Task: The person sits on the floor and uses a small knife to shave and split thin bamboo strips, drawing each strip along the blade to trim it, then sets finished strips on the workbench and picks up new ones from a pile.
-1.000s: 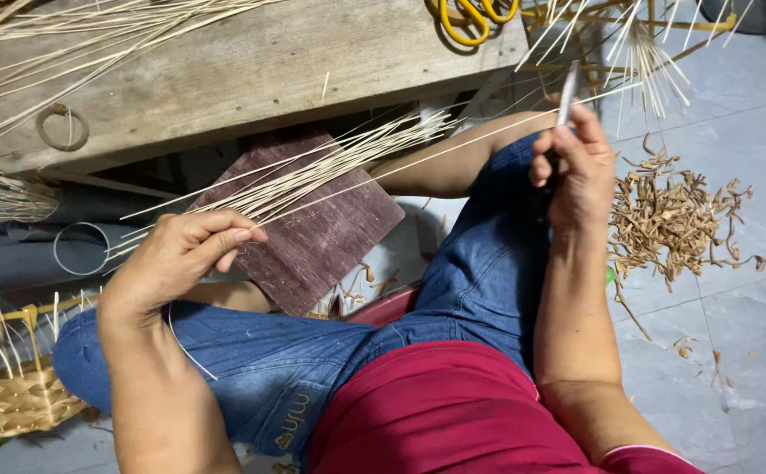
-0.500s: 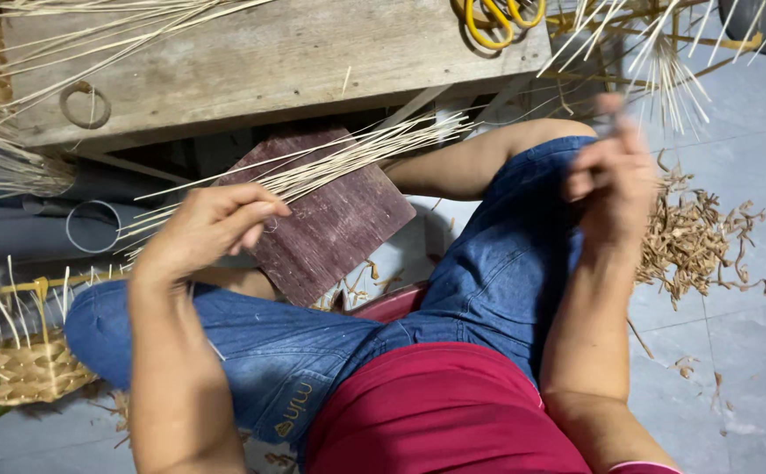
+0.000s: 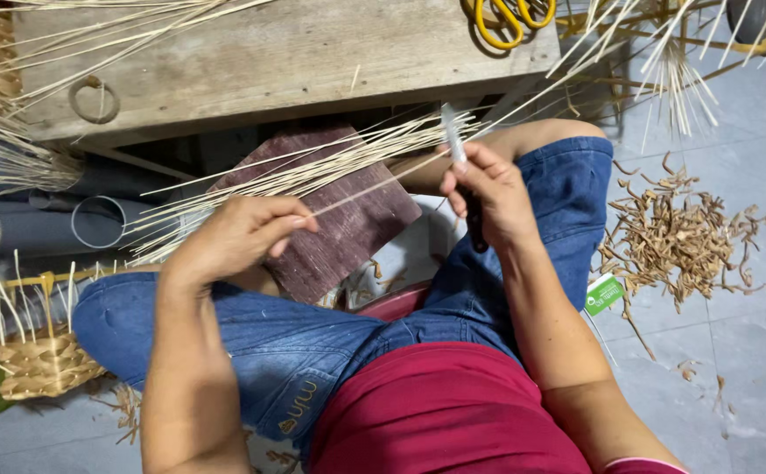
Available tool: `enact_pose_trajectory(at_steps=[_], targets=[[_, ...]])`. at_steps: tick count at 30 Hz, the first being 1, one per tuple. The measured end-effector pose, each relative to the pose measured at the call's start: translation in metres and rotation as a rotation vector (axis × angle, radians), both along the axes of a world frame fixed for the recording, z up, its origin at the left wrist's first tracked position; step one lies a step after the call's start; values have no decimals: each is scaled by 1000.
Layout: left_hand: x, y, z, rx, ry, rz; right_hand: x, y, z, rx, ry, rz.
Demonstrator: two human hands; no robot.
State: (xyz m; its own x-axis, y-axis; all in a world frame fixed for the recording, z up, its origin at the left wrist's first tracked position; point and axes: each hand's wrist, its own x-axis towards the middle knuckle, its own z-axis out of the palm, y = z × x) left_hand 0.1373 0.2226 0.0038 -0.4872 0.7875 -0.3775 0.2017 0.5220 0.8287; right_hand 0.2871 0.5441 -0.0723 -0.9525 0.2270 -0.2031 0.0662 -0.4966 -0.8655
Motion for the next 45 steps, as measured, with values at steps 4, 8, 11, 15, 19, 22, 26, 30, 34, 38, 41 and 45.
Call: enact_pose_trajectory(at_steps=[4,8,11,15,19,22,26,30,34,38,41,45], targets=[[-5,-11,2,28,23,10,6,27,-5,2,26,-130],[-3,-11,1,48,24,2,16,55,-10,-103,26,-240],[-5,-13,5,-9,30,27,28,81,-15,-81,72,-321],[-6,-17,10,-44,72,81,52,119,-24,-49,124,-437],[-6,-23,13,-22,-11,157,71,150,-24,-145,213,-611],[-11,-26,11,62,-13,244,80,156,-14,-155,287,-709],[-15,-14,-1,219,-103,236,72,118,3,-28,313,-488],[-3,10,-15,201,-228,111,38,39,10,128,114,-53],[10,29,-21,142,-266,11,12,-8,12,69,36,194],[13,33,-21,-10,55,-5,5,-12,9,0,13,141],[22,39,-25,206,719,76,2,-15,4,-18,35,78],[33,61,-32,358,840,128,-3,-27,2,-20,30,27]])
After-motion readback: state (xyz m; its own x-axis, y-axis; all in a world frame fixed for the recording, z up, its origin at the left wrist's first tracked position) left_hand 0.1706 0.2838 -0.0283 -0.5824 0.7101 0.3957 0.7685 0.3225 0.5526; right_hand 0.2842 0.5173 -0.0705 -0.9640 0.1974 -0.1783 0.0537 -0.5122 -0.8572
